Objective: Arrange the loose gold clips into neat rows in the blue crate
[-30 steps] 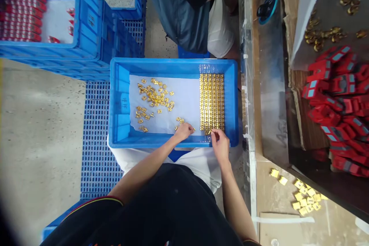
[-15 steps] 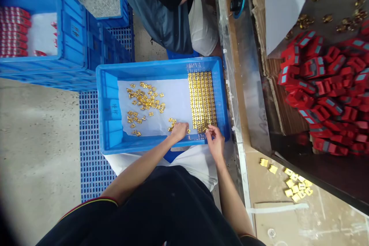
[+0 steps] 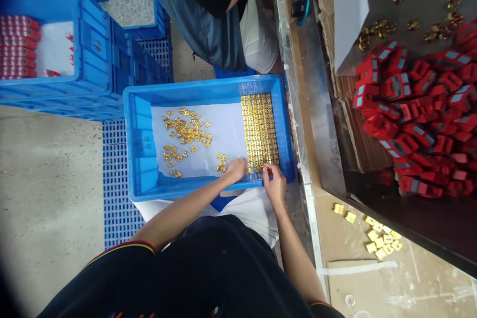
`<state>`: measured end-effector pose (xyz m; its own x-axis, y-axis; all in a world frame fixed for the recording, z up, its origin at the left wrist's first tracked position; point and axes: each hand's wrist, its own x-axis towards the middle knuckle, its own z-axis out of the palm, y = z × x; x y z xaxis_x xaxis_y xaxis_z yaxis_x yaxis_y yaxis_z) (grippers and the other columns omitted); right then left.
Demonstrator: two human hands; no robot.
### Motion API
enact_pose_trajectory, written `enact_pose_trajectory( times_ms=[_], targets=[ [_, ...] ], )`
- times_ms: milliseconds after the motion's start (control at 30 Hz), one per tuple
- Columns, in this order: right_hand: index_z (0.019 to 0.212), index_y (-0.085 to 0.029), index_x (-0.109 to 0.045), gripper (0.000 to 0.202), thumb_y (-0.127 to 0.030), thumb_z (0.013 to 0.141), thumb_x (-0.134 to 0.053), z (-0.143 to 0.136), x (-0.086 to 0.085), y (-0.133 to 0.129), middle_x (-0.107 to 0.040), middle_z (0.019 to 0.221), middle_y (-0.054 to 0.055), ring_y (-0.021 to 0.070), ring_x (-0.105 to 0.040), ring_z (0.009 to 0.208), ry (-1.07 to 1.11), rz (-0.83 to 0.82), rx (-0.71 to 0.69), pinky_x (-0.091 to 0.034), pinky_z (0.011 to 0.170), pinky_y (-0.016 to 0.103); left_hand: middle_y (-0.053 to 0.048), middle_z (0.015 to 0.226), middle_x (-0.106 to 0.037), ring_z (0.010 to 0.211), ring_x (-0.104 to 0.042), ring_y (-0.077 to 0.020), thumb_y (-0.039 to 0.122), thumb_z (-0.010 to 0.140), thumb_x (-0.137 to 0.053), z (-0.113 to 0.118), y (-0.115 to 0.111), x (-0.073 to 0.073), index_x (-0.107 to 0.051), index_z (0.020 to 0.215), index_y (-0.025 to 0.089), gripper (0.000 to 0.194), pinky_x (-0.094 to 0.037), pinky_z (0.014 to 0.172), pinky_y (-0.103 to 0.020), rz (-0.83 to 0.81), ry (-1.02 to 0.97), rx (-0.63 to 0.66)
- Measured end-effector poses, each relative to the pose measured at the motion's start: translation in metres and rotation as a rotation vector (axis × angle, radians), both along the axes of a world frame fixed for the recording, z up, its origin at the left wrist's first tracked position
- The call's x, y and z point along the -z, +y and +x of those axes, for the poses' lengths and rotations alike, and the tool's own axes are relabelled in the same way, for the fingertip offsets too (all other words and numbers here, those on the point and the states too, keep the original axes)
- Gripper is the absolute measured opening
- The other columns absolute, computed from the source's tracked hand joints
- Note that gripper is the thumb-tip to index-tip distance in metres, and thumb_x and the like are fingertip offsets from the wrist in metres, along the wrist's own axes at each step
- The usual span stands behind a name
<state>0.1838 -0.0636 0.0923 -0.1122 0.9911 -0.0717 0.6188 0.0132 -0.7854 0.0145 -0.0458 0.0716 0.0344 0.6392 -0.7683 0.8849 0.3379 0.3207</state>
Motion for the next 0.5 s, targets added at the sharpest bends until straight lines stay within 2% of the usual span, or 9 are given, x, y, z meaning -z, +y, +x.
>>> enact_pose_trajectory(
  times_ms=[333,433,500],
  targets=[
    [0.097,-0.022,-0.068,0.025,-0.040,0.090,-0.052,-0.001,-0.004,0.001,-0.075,0.087,0.007,0.0199,-0.069,0.071,0.033,-0.018,0.019,-0.056,0.069,0.033,-0.015,0.100,-0.073,0.100,-0.069,-0.0264,0.006,0.084,-0.052,0.007,0.002,0.002,-0.065,0.099,0.013,0.021,-0.051,0.088,-0.035,0.033,-0.056,-0.106],
    [0.096,-0.022,-0.068,0.025,-0.041,0.086,-0.057,-0.003,-0.008,0.001,-0.075,0.085,0.007,0.0205,-0.069,0.072,0.117,-0.080,0.072,-0.056,0.070,0.035,-0.012,0.094,-0.073,0.095,-0.069,-0.0247,0.005,0.082,-0.055,0.005,0.002,0.000,-0.064,0.095,0.015,0.019,-0.051,0.084,-0.033,0.050,-0.093,-0.131],
    [0.094,-0.022,-0.067,0.025,-0.043,0.082,-0.063,-0.005,-0.012,0.002,-0.074,0.082,0.005,0.0205,-0.069,0.073,0.239,-0.159,0.159,-0.057,0.071,0.035,-0.008,0.088,-0.072,0.089,-0.069,-0.0225,0.005,0.080,-0.056,0.001,0.000,-0.004,-0.063,0.090,0.017,0.017,-0.051,0.079,-0.031,0.060,-0.118,-0.142]
  ],
)
